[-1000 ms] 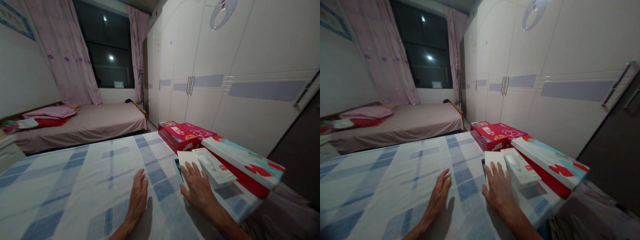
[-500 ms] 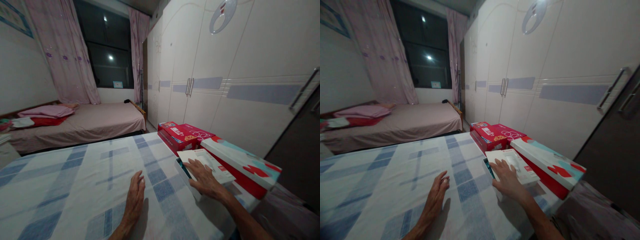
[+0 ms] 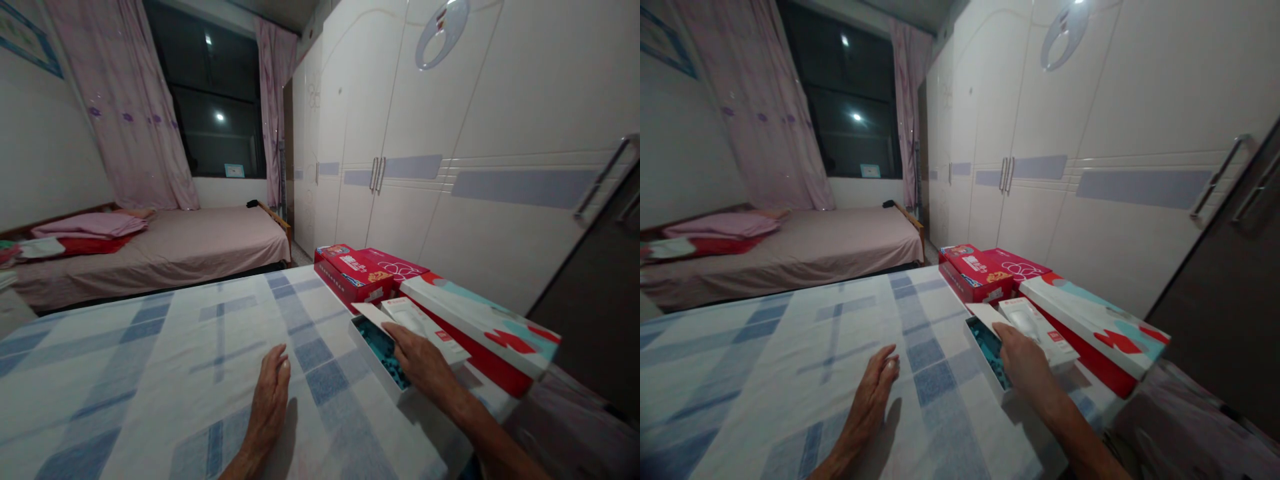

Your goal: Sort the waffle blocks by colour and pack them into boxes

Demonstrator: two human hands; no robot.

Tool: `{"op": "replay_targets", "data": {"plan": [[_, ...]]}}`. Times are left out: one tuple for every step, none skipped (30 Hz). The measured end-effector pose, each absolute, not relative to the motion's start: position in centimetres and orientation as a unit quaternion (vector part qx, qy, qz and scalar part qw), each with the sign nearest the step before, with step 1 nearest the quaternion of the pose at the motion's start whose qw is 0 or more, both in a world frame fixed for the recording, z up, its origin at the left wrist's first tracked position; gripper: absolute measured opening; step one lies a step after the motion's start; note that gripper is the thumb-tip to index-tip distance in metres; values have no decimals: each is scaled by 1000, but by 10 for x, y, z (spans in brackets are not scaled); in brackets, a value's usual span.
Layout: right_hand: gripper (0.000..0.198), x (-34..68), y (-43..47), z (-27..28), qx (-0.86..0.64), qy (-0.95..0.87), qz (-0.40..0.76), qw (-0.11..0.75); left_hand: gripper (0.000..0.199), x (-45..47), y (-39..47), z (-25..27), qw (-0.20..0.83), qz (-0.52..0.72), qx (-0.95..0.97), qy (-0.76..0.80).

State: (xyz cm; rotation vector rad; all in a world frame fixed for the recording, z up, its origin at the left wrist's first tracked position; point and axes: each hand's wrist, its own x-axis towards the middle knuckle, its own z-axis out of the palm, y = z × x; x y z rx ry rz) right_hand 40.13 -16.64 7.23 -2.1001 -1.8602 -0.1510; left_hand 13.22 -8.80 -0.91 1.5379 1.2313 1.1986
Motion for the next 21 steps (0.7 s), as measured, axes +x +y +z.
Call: {"op": "replay_targets", "data": {"plan": [[49, 405, -166, 74, -755, -628, -78, 172, 45, 132, -88, -10, 405, 474, 612, 487], [48, 409, -167, 77, -772, -601, -106, 178, 46, 132, -87, -11, 405, 471, 615, 487], [47, 412, -167, 81, -784, -576, -135, 190, 47, 132, -87, -13, 405, 467, 618, 486], [47, 415, -168, 86, -791, -552, -159, 207, 48, 131, -86, -14, 405, 463, 622, 485], [47, 418, -168, 92, -796, -532, -172, 232, 49, 131, -85, -15, 404, 459, 626, 483], [48, 419, -168, 97, -798, -517, -171, 260, 50, 131, -84, -17, 404, 456, 630, 482], [49, 421, -167, 103, -795, -510, -155, 289, 50, 131, -83, -18, 403, 455, 632, 480], [50, 423, -166, 106, -789, -513, -122, 314, 50, 131, -83, -19, 401, 455, 635, 478], [51, 425, -164, 108, -780, -526, -73, 331, 50, 131, -82, -20, 400, 455, 638, 476], [50, 427, -162, 108, -768, -543, -16, 339, 50, 131, -82, -21, 397, 455, 639, 475], [50, 430, -159, 106, -755, -560, 42, 337, 50, 131, -81, -22, 395, 457, 641, 474], [48, 433, -157, 102, -745, -574, 91, 327, 50, 131, -81, -22, 393, 458, 642, 473], [48, 437, -156, 97, -740, -584, 125, 310, 50, 131, -81, -23, 392, 460, 643, 471], [47, 440, -155, 91, -743, -587, 139, 291, 50, 131, -81, -24, 391, 462, 643, 469], [48, 443, -155, 84, -755, -583, 127, 272, 50, 131, -81, -25, 391, 465, 643, 467], [49, 446, -156, 79, -771, -575, 96, 255, 50, 131, -81, -25, 390, 468, 643, 464], [50, 447, -157, 74, -787, -565, 55, 241, 49, 131, -81, -25, 388, 471, 643, 463], [50, 447, -159, 71, -799, -555, 11, 230, 49, 132, -81, -25, 384, 474, 643, 463], [50, 445, -161, 69, -804, -551, -29, 222, 48, 132, -81, -25, 380, 476, 643, 464], [50, 442, -163, 67, -801, -556, -56, 214, 48, 132, -81, -25, 377, 477, 644, 465], [49, 438, -164, 66, -792, -570, -70, 206, 47, 132, -81, -24, 374, 476, 646, 465]]}}
